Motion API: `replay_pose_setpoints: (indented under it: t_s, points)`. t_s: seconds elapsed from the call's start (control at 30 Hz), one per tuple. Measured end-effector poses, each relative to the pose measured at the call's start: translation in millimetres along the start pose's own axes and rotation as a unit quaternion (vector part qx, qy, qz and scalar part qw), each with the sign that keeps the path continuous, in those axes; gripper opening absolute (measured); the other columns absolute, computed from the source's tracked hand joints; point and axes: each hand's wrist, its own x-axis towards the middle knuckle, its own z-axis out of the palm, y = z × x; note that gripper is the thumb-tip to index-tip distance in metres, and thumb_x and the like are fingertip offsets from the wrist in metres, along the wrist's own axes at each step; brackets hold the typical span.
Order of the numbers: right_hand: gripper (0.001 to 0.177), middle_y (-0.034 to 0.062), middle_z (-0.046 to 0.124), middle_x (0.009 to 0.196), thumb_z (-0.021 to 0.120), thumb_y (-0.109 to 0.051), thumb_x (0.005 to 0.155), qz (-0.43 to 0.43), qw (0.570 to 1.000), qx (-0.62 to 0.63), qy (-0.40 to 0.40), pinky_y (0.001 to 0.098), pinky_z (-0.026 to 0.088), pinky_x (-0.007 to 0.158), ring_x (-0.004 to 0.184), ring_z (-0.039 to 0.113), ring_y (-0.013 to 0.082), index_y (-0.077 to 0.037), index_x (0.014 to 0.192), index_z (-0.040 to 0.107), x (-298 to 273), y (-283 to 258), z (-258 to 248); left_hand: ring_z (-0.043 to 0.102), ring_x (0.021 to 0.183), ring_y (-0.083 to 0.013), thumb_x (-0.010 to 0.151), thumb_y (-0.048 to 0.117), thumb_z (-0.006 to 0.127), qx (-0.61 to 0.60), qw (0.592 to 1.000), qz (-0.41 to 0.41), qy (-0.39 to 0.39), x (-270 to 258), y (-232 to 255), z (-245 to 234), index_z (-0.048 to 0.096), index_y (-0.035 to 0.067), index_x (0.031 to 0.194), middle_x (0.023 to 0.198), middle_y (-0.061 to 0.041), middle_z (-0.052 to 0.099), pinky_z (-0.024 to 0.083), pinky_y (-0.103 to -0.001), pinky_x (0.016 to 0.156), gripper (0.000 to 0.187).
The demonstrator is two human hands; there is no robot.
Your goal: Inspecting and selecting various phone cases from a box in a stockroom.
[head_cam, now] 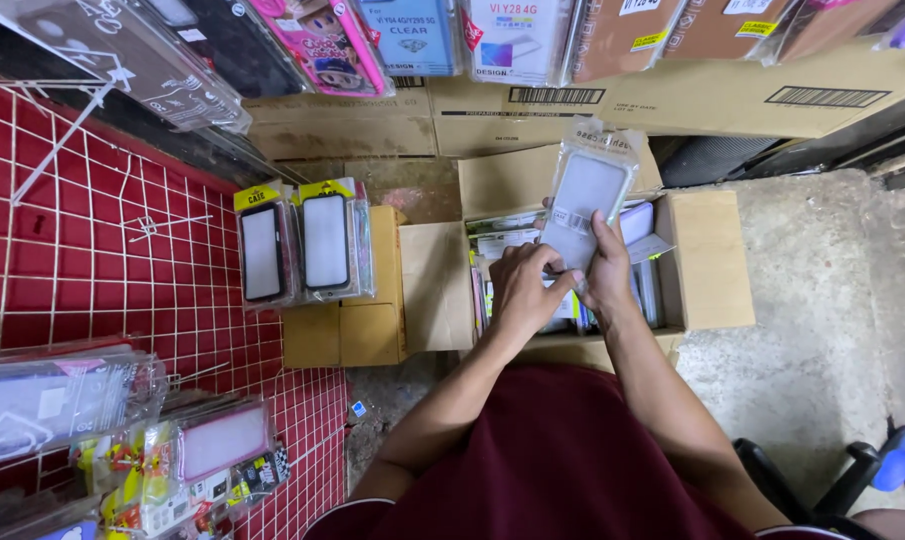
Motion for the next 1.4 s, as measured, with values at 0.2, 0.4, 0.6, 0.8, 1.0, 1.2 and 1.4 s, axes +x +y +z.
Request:
replay_pose_setpoints:
  t_s: [0.2,0.4,0.6,0.8,1.0,1.2,1.4]
  points:
    - [0.056,0.0255,0.059,0.142,0.044,-0.037,0.11,-0.009,0.999,0.04,-0.012,0.0529,0.059,0.1,0.12,0.066,0.042,-0.005,0.154,0.032,0.7,11.0,-12.9,0.06,0.09,-0.0318,0.077,0.025,0.086,0.004,1.0,-0.025,-0.012,3.2,8.1,-5.0,0.068,0.009,0.086,0.087,-0.005,0.069,0.042,-0.048,0.079,0.026]
    - [0.057,0.0255,0.057,0.141,0.045,-0.038,0.109,-0.015,0.999,0.025,-0.015,0.0533,0.059,0.095,0.119,0.065,0.0422,-0.007,0.154,0.029,-0.8,7.9,-8.1,0.065,0.09,-0.0262,0.08,0.021,0.084,-0.07,0.996,-0.049,0.003,4.8,3.6,4.9,0.073,0.009,0.089,0.086,-0.006,0.075,0.046,-0.042,0.087,0.019]
    - [0.058,0.0261,0.057,0.142,0.045,-0.039,0.109,-0.029,0.999,0.023,-0.012,0.0533,0.058,0.098,0.119,0.066,0.0422,-0.008,0.155,0.028,2.1,7.6,-7.3,0.066,0.084,-0.0259,0.077,0.018,0.086,-0.098,0.992,-0.067,0.029,2.0,0.4,13.1,0.07,0.008,0.084,0.08,-0.006,0.073,0.049,-0.04,0.083,0.02]
    - [0.056,0.0268,0.058,0.142,0.043,-0.037,0.11,-0.016,0.999,0.034,0.008,0.0538,0.057,0.1,0.119,0.066,0.0429,-0.005,0.155,0.031,2.8,10.7,-10.1,0.061,0.092,-0.0269,0.08,0.019,0.083,-0.02,0.998,-0.025,0.062,0.7,22.1,-1.3,0.071,0.012,0.088,0.085,-0.001,0.072,0.042,-0.044,0.085,0.016]
    - [0.054,0.024,0.061,0.138,0.041,-0.038,0.109,0.017,0.997,0.066,0.031,0.0533,0.058,0.097,0.114,0.067,0.041,-0.006,0.153,0.034,3.6,10.7,-4.5,0.059,0.092,-0.0261,0.083,0.018,0.081,0.0,0.997,0.015,0.07,-2.8,22.7,-5.1,0.071,0.013,0.092,0.092,0.0,0.071,0.038,-0.045,0.088,0.014]
    - [0.054,0.0235,0.063,0.135,0.044,-0.039,0.109,0.023,0.996,0.074,0.043,0.0533,0.058,0.097,0.113,0.068,0.0401,-0.004,0.15,0.04,7.0,19.0,-10.1,0.059,0.095,-0.0264,0.086,0.017,0.079,0.001,0.997,0.036,0.062,-3.8,19.8,-8.9,0.07,0.013,0.097,0.095,-0.001,0.069,0.038,-0.044,0.09,0.015]
    - [0.052,0.0223,0.063,0.134,0.044,-0.039,0.108,0.031,0.996,0.073,0.039,0.0531,0.058,0.097,0.112,0.068,0.0402,-0.005,0.148,0.039,7.8,16.3,-10.7,0.061,0.097,-0.0265,0.081,0.018,0.082,0.028,0.992,0.065,0.107,-2.9,23.6,-17.9,0.072,0.013,0.093,0.097,-0.002,0.07,0.04,-0.045,0.091,0.017]
